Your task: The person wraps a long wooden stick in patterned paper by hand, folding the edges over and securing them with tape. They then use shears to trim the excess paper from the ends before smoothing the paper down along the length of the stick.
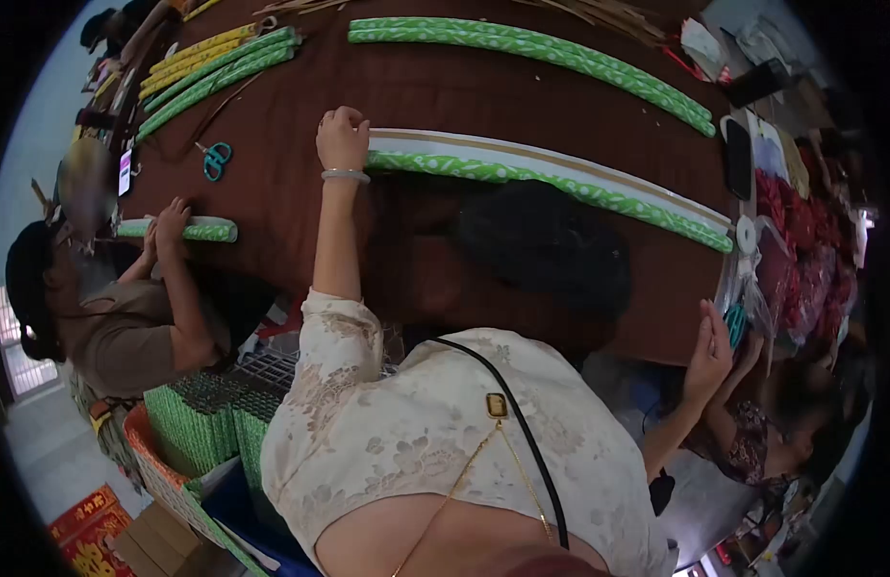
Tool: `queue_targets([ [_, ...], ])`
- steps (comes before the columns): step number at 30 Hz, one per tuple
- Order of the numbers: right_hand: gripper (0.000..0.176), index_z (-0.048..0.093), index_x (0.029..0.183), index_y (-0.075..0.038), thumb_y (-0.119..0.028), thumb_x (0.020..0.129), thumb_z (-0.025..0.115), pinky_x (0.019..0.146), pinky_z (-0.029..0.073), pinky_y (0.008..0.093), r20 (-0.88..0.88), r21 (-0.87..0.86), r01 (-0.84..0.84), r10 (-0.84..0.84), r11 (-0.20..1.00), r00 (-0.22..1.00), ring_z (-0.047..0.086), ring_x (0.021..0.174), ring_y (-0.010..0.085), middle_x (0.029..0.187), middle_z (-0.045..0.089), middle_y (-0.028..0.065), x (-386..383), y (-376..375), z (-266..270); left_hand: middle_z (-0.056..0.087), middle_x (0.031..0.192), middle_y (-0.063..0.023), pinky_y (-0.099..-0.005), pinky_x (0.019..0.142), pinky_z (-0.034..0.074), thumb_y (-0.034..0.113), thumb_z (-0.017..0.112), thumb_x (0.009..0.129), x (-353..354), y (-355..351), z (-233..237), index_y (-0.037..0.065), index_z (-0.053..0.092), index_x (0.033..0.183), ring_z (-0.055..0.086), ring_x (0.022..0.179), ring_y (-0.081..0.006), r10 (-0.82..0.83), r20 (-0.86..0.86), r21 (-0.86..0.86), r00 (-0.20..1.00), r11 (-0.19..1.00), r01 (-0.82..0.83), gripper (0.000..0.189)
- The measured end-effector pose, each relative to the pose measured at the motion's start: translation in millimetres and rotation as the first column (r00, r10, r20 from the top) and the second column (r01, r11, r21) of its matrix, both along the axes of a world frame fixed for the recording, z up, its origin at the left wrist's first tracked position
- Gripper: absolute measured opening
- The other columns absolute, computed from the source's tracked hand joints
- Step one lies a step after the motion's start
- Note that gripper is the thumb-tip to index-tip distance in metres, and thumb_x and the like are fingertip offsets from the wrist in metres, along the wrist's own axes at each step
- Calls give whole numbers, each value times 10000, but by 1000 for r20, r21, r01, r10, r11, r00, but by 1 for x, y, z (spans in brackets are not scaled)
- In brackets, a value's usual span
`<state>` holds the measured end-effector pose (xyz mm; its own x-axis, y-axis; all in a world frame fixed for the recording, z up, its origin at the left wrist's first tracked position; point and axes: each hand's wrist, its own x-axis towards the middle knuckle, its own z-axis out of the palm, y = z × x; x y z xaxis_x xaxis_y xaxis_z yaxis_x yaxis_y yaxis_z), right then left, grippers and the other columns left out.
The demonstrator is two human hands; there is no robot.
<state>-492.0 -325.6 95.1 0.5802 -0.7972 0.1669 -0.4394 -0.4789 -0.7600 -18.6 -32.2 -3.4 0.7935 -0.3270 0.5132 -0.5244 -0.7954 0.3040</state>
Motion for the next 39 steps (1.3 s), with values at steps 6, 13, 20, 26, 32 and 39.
queue_targets([
  [6, 196, 641, 1046, -45, -69, 875, 549, 824, 454, 287, -67, -85, -125, 120, 988, 991, 599, 948, 202, 1017, 639, 91, 30, -11, 5, 599, 745, -97, -375, 658, 468, 101, 671, 727, -67, -79, 32, 49, 594, 751, 582, 729, -261, -452, -245, -157, 858, 891, 425, 96],
  [13, 225, 659, 1015, -68, -9, 806, 599, 804, 464, 313, -72, -114, -313, 306, 943, 949, 593, 930, 226, 962, 645, 86, 72, -38, -9, 622, 736, -87, -318, 613, 483, 126, 677, 758, -81, -137, 37, 42, 626, 811, 607, 680, -215, -569, -528, -71, 630, 769, 635, 112],
  [20, 162, 673, 931, -83, -78, 771, 648, 772, 450, 343, -75, -214, -491, 487, 845, 870, 588, 842, 223, 882, 623, 60, 111, -47, -36, 616, 719, -113, -323, 585, 481, 141, 686, 758, -95, -174, 30, 39, 622, 820, 608, 648, -231, -580, -636, -89, 508, 710, 699, 136],
  [26, 100, 666, 859, -73, -103, 764, 662, 739, 447, 340, -97, -207, -412, 400, 888, 911, 584, 808, 217, 851, 616, 39, 104, -77, -45, 603, 741, -98, -322, 591, 472, 84, 685, 736, -103, -186, 24, 29, 607, 805, 575, 634, -226, -634, -563, -65, 531, 674, 736, 117],
  [32, 101, 655, 855, -74, -111, 761, 665, 752, 442, 337, -107, -277, -445, 432, 852, 895, 587, 840, 218, 889, 621, 36, 111, -84, -53, 609, 739, -99, -325, 595, 474, 87, 682, 738, -109, -191, 26, 31, 621, 792, 598, 656, -232, -595, -561, -49, 575, 718, 695, 99],
  [39, 286, 604, 1057, -76, -204, 803, 633, 910, 428, 379, -135, -189, -614, 599, 767, 790, 553, 1013, 248, 1114, 577, 64, 160, -51, -63, 605, 706, -81, -325, 594, 479, 93, 693, 710, -112, -192, 24, 45, 606, 768, 602, 660, -221, -553, -546, -10, 630, 756, 654, 116],
])
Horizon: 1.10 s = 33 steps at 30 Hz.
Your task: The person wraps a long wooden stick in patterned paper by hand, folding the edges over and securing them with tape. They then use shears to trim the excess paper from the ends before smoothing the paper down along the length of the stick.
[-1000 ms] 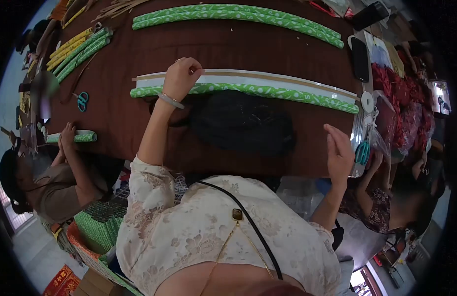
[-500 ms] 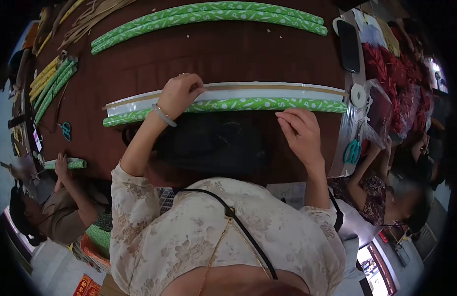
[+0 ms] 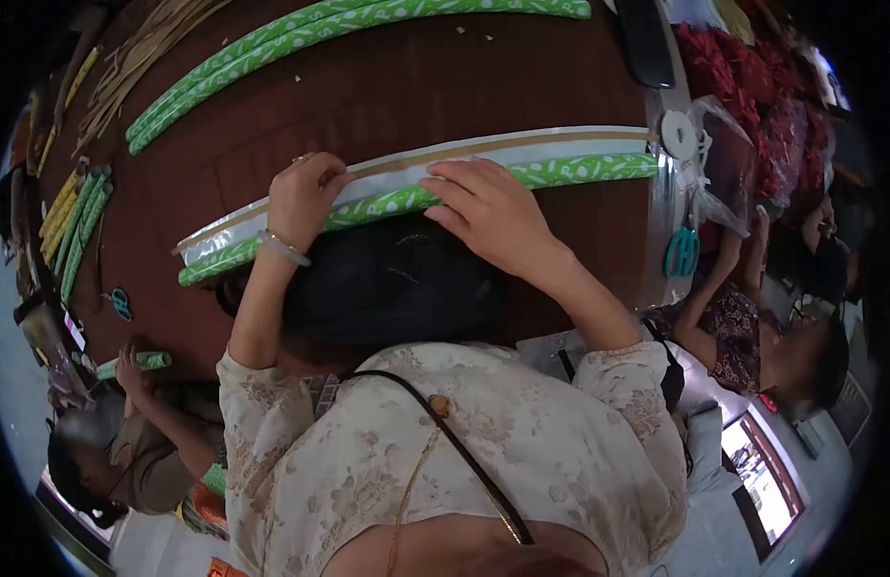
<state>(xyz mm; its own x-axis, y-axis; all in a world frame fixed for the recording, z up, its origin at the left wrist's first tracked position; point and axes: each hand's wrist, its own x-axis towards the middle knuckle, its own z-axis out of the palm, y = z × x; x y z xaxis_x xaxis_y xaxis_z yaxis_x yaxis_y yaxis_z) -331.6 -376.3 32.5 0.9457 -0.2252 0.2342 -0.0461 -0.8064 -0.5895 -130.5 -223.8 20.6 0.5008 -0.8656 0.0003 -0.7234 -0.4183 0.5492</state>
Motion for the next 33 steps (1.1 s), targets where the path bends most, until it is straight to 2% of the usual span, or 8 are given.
queue_targets([
  [3, 364, 567, 1120, -61, -282, 831, 593, 944, 405, 392, -68, -30, -59, 57, 998, 996, 532, 1055, 261, 1153, 554, 84, 18, 9, -6, 606, 711, -76, -324, 599, 480, 100, 697, 703, 1, -1, 1, 50, 611, 768, 602, 666, -221, 18, 37, 7, 999, 1000, -18, 119],
  [6, 409, 549, 1141, -41, -320, 843, 569, 969, 378, 397, -89, -95, -96, 87, 991, 992, 514, 1077, 264, 1171, 542, 96, 26, 15, -16, 602, 707, -72, -331, 598, 475, 107, 700, 698, 0, 0, 1, 57, 619, 772, 589, 653, -227, 43, -72, -9, 996, 999, -44, 120],
  [10, 422, 546, 1145, -42, -344, 850, 550, 990, 353, 393, -129, -154, -43, 23, 987, 991, 504, 1093, 244, 1181, 536, 88, 23, 12, -15, 594, 695, -71, -332, 595, 472, 109, 703, 697, 2, 0, -5, 56, 617, 771, 581, 645, -227, 41, -117, -46, 992, 998, -47, 124],
  [13, 413, 558, 1139, -60, -348, 844, 559, 1004, 336, 385, -136, -193, -39, 13, 980, 991, 508, 1093, 213, 1172, 547, 71, 17, 9, -16, 587, 685, -79, -324, 581, 469, 116, 708, 697, 2, -1, -4, 54, 614, 764, 584, 638, -222, 50, -46, 23, 998, 999, -49, 131],
  [16, 407, 561, 1135, -63, -346, 842, 562, 1009, 332, 389, -83, -214, -7, -11, 977, 996, 516, 1090, 202, 1171, 553, 56, 7, 1, -20, 590, 686, -76, -326, 578, 467, 123, 710, 700, 0, -3, -1, 55, 615, 760, 585, 635, -220, 34, -30, -1, 999, 999, -34, 131],
  [23, 389, 554, 1143, -75, -327, 847, 565, 1021, 317, 394, -141, -247, 21, -57, 969, 988, 529, 1083, 176, 1181, 550, 33, -27, -37, -18, 593, 680, -78, -316, 565, 465, 112, 702, 710, 3, -1, -4, 48, 616, 758, 588, 621, -210, 7, -18, -37, 1000, 999, -8, 117],
  [30, 336, 535, 1186, -90, -281, 924, 447, 1064, 262, 410, -325, -353, 127, -249, 927, 912, 477, 1147, 185, 1230, 523, 31, -91, -106, -13, 601, 688, -79, -310, 564, 468, 109, 706, 710, 1, -2, -2, 44, 614, 758, 595, 617, -199, 18, 4, -22, 1000, 1000, -18, 122],
  [33, 348, 543, 1182, -71, -282, 950, 391, 1078, 234, 416, -374, -312, 248, -359, 917, 855, 461, 1165, 211, 1236, 523, 54, -117, -136, -10, 604, 690, -80, -305, 566, 471, 100, 709, 706, 2, 1, -1, 43, 614, 760, 601, 622, -199, 16, 1, 7, 1000, 1000, -16, 123],
])
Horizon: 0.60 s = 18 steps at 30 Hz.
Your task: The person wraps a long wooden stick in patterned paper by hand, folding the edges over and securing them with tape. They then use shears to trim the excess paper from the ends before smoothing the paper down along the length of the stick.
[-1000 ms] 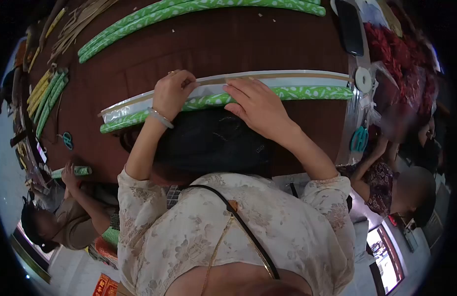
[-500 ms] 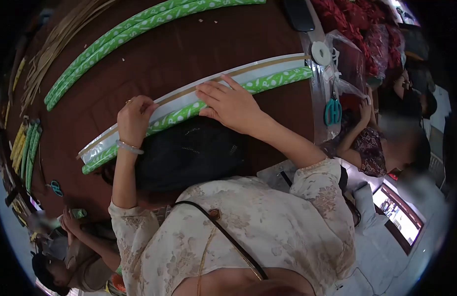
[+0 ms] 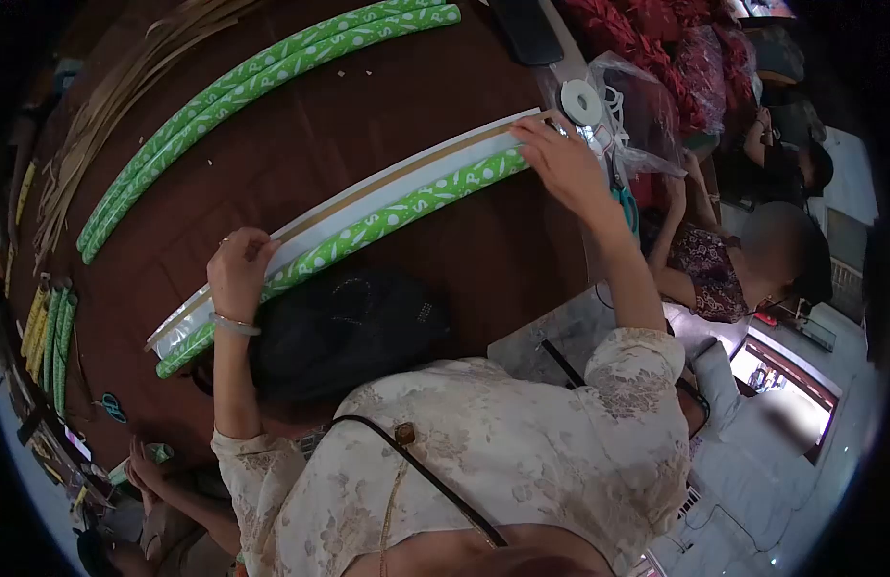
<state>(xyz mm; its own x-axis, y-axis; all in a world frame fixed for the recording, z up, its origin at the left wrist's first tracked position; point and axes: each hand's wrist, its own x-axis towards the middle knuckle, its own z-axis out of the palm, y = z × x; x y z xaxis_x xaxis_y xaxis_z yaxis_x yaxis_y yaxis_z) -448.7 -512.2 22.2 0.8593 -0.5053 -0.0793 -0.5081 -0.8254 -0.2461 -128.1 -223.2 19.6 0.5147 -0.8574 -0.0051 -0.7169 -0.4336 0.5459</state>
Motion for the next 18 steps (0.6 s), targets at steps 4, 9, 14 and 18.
queue_targets([
  [4, 382, 542, 1162, -50, -298, 973, 322, 1071, 246, 404, 39, 46, 87, -89, 995, 995, 483, 1123, 248, 1209, 531, 67, -20, -23, 0, 611, 701, -82, -307, 571, 475, 96, 710, 703, -2, -1, 0, 40, 615, 765, 608, 640, -203, 13, -20, -26, 1000, 1000, -14, 127],
  [9, 244, 629, 992, -38, -221, 902, 495, 932, 380, 382, 193, -85, 69, -52, 994, 980, 563, 937, 279, 988, 612, 86, 3, -21, 9, 599, 722, -86, -351, 615, 476, 134, 701, 715, -2, 2, -2, 50, 608, 758, 587, 680, -261, 20, -15, 13, 1000, 1000, -20, 133],
  [14, 122, 665, 889, -64, -104, 775, 646, 734, 417, 332, 452, 115, -159, 91, 981, 887, 566, 811, 233, 869, 594, 63, 83, 39, 29, 586, 764, -88, -370, 634, 473, 126, 692, 719, 1, 7, -10, 56, 588, 803, 579, 711, -275, -1, -22, -47, 1000, 999, 0, 150],
  [18, 200, 649, 965, -81, -114, 769, 659, 777, 408, 332, 415, 196, -436, 329, 878, 848, 547, 870, 208, 932, 571, 47, 136, 75, 8, 578, 836, -75, -373, 656, 472, 122, 704, 703, -2, 6, -9, 68, 578, 830, 569, 766, -277, 41, -41, -72, 998, 996, -44, 187],
])
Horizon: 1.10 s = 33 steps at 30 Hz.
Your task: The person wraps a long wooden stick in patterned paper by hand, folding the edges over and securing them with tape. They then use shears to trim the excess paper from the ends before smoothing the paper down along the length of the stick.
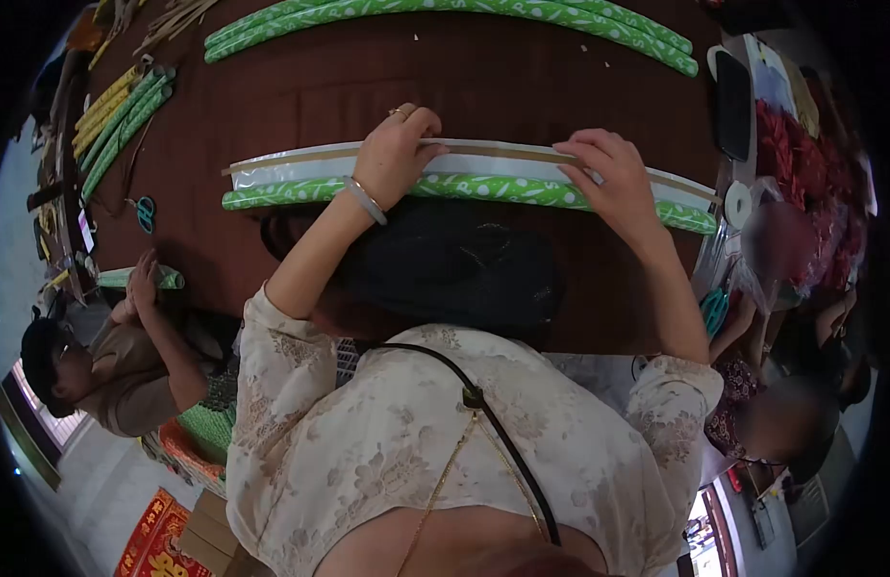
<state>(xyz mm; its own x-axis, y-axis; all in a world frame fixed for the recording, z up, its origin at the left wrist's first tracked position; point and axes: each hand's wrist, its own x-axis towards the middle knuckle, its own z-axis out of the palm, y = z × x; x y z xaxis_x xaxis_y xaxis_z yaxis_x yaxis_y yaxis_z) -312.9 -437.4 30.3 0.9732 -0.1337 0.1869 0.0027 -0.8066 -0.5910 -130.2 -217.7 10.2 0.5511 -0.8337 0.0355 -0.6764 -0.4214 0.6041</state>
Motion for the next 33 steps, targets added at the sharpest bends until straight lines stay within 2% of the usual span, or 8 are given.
queue_targets([
  [4, 281, 646, 1041, -121, -150, 762, 670, 770, 403, 323, -32, 14, -70, 70, 997, 997, 529, 856, 205, 930, 554, 31, 30, 9, -22, 585, 889, -42, -371, 705, 461, 141, 723, 680, 3, 0, -2, 92, 600, 870, 558, 846, -250, 27, 97, -40, 995, 999, -24, 233],
  [6, 343, 639, 1098, -172, -182, 757, 673, 755, 395, 318, -71, -7, -115, 115, 993, 991, 508, 830, 195, 899, 532, 16, 38, 10, -24, 595, 903, -6, -363, 758, 435, 161, 722, 678, 6, 0, -5, 124, 637, 937, 544, 899, -216, -71, 305, -65, 950, 993, 95, 275],
  [7, 343, 639, 1098, -172, -182, 757, 673, 755, 395, 318, -75, -9, -122, 121, 992, 990, 508, 830, 195, 899, 532, 16, 40, 11, -24, 595, 903, -6, -363, 758, 435, 161, 722, 678, 7, 2, -6, 124, 637, 937, 544, 899, -216, -63, 301, -68, 951, 994, 88, 275],
  [16, 321, 634, 1077, -252, -212, 760, 663, 692, 368, 292, -29, -360, -276, 285, 891, 958, 507, 770, 141, 865, 513, -21, 46, 8, -23, 606, 900, 18, -350, 797, 418, 188, 688, 714, 11, 9, -11, 180, 698, 957, 545, 901, -183, -213, 250, -18, 944, 974, 224, 243],
  [21, 340, 590, 1120, -260, -274, 783, 635, 735, 380, 293, -61, -598, -348, 392, 722, 918, 496, 802, 139, 903, 514, -24, 50, 0, -19, 584, 884, 37, -292, 756, 399, 127, 587, 705, 15, 12, -11, 188, 693, 931, 518, 890, -142, -325, 533, 4, 781, 924, 382, 257],
  [28, 377, 558, 1176, -248, -282, 805, 623, 796, 388, 315, -97, -604, -399, 432, 691, 896, 501, 834, 149, 973, 528, -8, 50, -6, -13, 568, 889, 32, -295, 775, 397, 132, 580, 709, 17, 10, -8, 174, 687, 920, 511, 914, -147, -345, 505, 33, 791, 924, 382, 240],
  [30, 403, 549, 1200, -228, -289, 807, 619, 793, 386, 318, -132, -448, -341, 316, 826, 940, 508, 847, 147, 998, 534, -2, 48, -8, -11, 574, 898, 31, -300, 773, 399, 147, 595, 719, 17, 11, -11, 180, 687, 918, 515, 915, -150, -338, 495, 18, 801, 925, 379, 222],
  [33, 421, 543, 1214, -214, -294, 807, 617, 789, 384, 311, -111, -433, -321, 303, 842, 946, 511, 849, 144, 997, 536, 1, 48, -8, -3, 585, 898, 27, -305, 772, 401, 167, 613, 729, 17, 11, -13, 183, 687, 910, 526, 913, -156, -295, 450, -22, 843, 940, 340, 196],
])
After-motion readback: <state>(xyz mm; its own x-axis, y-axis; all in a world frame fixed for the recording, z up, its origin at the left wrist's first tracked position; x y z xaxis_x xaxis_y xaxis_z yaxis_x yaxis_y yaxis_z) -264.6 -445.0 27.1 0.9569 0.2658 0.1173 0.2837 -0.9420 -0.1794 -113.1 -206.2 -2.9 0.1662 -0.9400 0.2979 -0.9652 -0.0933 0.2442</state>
